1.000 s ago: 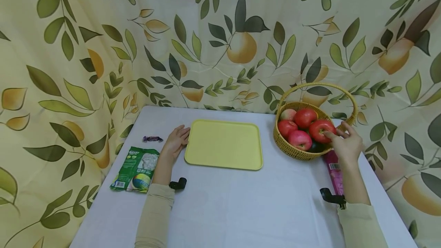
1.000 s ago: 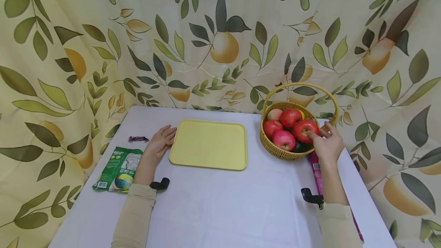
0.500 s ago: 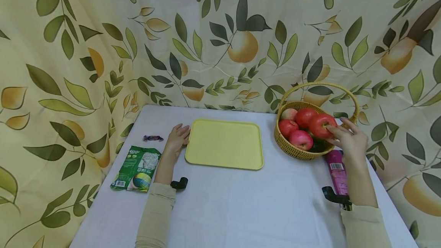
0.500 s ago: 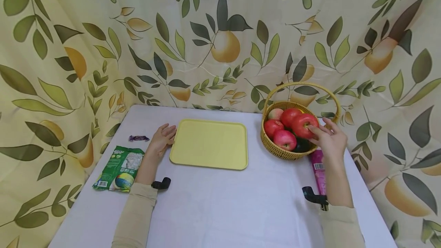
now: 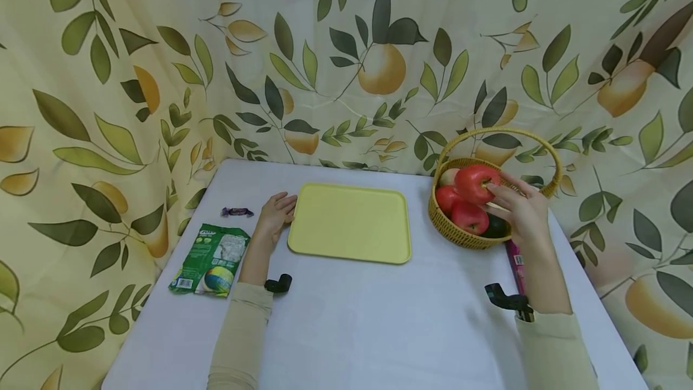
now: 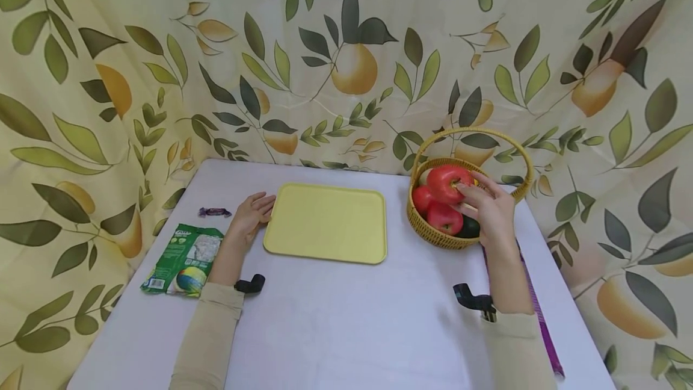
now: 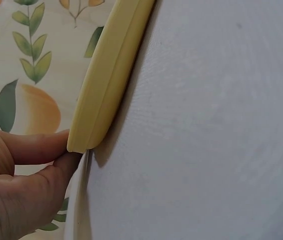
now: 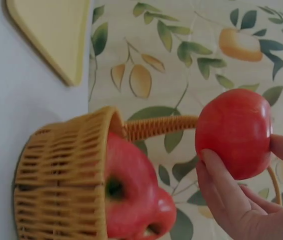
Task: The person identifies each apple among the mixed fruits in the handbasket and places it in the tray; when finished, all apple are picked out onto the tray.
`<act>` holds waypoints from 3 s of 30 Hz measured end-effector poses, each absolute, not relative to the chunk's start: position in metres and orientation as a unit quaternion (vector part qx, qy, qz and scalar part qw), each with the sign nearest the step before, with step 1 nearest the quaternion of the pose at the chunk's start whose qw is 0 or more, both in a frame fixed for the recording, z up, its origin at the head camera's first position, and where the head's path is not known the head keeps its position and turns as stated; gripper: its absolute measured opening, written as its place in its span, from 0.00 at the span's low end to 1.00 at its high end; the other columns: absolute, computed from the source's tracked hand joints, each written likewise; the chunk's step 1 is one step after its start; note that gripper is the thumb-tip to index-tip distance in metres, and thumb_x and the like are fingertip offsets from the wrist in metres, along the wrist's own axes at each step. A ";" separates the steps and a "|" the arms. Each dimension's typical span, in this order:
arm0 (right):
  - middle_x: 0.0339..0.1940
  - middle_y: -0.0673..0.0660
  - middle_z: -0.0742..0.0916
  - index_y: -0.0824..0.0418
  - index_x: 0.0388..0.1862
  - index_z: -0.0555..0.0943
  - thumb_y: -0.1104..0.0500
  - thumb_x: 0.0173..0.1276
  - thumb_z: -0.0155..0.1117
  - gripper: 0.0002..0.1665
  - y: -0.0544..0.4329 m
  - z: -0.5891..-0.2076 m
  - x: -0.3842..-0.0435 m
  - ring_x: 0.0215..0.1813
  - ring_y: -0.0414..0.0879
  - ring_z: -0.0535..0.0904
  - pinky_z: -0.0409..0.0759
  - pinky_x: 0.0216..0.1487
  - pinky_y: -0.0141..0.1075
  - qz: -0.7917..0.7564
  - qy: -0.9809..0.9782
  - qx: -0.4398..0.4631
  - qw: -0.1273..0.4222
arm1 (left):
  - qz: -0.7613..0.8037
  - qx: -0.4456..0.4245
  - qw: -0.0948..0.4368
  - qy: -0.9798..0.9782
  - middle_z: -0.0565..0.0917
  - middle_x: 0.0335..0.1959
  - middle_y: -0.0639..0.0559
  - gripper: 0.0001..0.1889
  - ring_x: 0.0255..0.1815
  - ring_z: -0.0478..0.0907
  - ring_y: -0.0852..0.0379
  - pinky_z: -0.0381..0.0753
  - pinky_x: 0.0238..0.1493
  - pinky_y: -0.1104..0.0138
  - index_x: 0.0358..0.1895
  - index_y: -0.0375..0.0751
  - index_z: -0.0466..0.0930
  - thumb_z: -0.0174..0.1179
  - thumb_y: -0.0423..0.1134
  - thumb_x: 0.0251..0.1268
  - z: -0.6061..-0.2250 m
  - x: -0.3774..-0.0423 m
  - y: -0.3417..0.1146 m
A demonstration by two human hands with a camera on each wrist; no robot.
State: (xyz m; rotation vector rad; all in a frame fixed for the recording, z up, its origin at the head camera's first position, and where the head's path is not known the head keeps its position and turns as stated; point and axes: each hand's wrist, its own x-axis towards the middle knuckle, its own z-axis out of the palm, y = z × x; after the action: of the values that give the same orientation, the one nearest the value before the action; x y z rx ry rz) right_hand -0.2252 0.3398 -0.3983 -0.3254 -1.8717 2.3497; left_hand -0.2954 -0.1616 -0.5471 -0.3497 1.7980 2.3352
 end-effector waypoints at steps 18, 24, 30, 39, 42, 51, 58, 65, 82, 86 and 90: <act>0.44 0.48 0.90 0.64 0.75 0.70 0.61 0.68 0.75 0.39 0.293 -0.399 -0.247 0.41 0.45 0.91 0.90 0.44 0.42 0.768 -0.635 -0.083 0.013 | 0.784 -0.132 0.088 0.600 0.69 0.76 0.32 0.42 0.77 0.67 0.41 0.71 0.75 0.60 0.82 0.31 0.51 0.49 0.08 0.65 -0.545 -0.297 -0.161; 0.51 0.51 0.85 0.63 0.74 0.71 0.59 0.70 0.74 0.37 0.283 -0.401 -0.252 0.41 0.43 0.91 0.89 0.45 0.41 0.763 -0.642 -0.079 0.000 | 0.785 -0.130 0.085 0.600 0.69 0.76 0.32 0.41 0.78 0.67 0.41 0.71 0.75 0.59 0.81 0.31 0.52 0.49 0.09 0.66 -0.545 -0.295 -0.161; 0.46 0.50 0.87 0.63 0.73 0.72 0.59 0.69 0.75 0.36 0.273 -0.404 -0.259 0.40 0.43 0.91 0.89 0.45 0.41 0.762 -0.643 -0.077 -0.010 | 0.783 -0.134 0.083 0.602 0.70 0.75 0.33 0.41 0.77 0.68 0.42 0.72 0.75 0.60 0.81 0.31 0.52 0.50 0.09 0.65 -0.547 -0.297 -0.161; 0.44 0.50 0.89 0.62 0.69 0.76 0.59 0.68 0.76 0.32 0.257 -0.408 -0.268 0.40 0.45 0.90 0.89 0.46 0.42 0.757 -0.648 -0.076 -0.016 | 0.782 -0.135 0.085 0.602 0.70 0.75 0.33 0.42 0.77 0.69 0.42 0.73 0.74 0.59 0.82 0.32 0.50 0.50 0.09 0.65 -0.549 -0.297 -0.163; 0.47 0.50 0.88 0.63 0.67 0.77 0.58 0.68 0.76 0.31 0.251 -0.409 -0.271 0.40 0.45 0.90 0.90 0.46 0.41 0.756 -0.649 -0.080 -0.018 | 0.783 -0.134 0.084 0.602 0.71 0.75 0.33 0.43 0.76 0.69 0.42 0.73 0.74 0.59 0.82 0.33 0.51 0.50 0.08 0.64 -0.549 -0.297 -0.163; 0.47 0.51 0.88 0.69 0.70 0.73 0.59 0.72 0.72 0.32 0.237 -0.414 -0.281 0.39 0.45 0.91 0.89 0.45 0.42 0.752 -0.657 -0.050 -0.029 | 0.787 -0.130 0.080 0.598 0.70 0.74 0.32 0.43 0.76 0.69 0.41 0.72 0.74 0.57 0.81 0.33 0.54 0.50 0.07 0.62 -0.550 -0.300 -0.164; 0.52 0.54 0.84 0.69 0.75 0.71 0.59 0.73 0.70 0.35 0.224 -0.418 -0.288 0.39 0.45 0.91 0.88 0.50 0.46 0.747 -0.661 -0.058 -0.041 | 0.793 -0.130 0.078 0.591 0.70 0.74 0.31 0.43 0.76 0.69 0.40 0.72 0.74 0.58 0.80 0.32 0.55 0.50 0.07 0.61 -0.552 -0.300 -0.164; 0.49 0.53 0.85 0.70 0.73 0.71 0.61 0.73 0.68 0.33 0.210 -0.425 -0.297 0.40 0.47 0.90 0.89 0.50 0.46 0.738 -0.670 -0.060 -0.050 | 0.798 -0.128 0.070 0.585 0.71 0.74 0.31 0.40 0.76 0.69 0.40 0.72 0.74 0.59 0.78 0.31 0.58 0.49 0.06 0.61 -0.551 -0.300 -0.163; 0.55 0.62 0.83 0.71 0.70 0.74 0.62 0.73 0.67 0.30 0.172 -0.436 -0.314 0.37 0.49 0.91 0.88 0.51 0.50 0.726 -0.681 -0.053 -0.073 | 0.798 -0.131 0.077 0.584 0.72 0.74 0.32 0.38 0.76 0.69 0.41 0.72 0.74 0.59 0.77 0.29 0.62 0.50 0.07 0.61 -0.551 -0.297 -0.163; 0.59 0.64 0.82 0.70 0.69 0.75 0.61 0.72 0.69 0.30 0.162 -0.440 -0.319 0.40 0.53 0.91 0.88 0.52 0.50 0.716 -0.691 -0.054 -0.082 | 0.793 -0.127 0.075 0.590 0.72 0.73 0.33 0.38 0.76 0.70 0.41 0.73 0.74 0.58 0.76 0.30 0.63 0.51 0.08 0.62 -0.550 -0.296 -0.162; 0.62 0.65 0.81 0.68 0.70 0.75 0.59 0.72 0.70 0.31 0.150 -0.445 -0.325 0.45 0.56 0.91 0.88 0.52 0.49 0.713 -0.692 -0.061 -0.099 | 0.795 -0.125 0.070 0.589 0.72 0.73 0.32 0.37 0.76 0.69 0.41 0.73 0.74 0.58 0.76 0.29 0.63 0.51 0.08 0.61 -0.551 -0.296 -0.162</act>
State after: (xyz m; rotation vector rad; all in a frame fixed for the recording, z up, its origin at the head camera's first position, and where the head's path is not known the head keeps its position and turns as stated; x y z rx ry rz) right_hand -0.3252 0.1503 -0.4446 -0.2036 -2.3217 2.3911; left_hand -0.2963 -0.1619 -0.5508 -0.3769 1.7711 2.3932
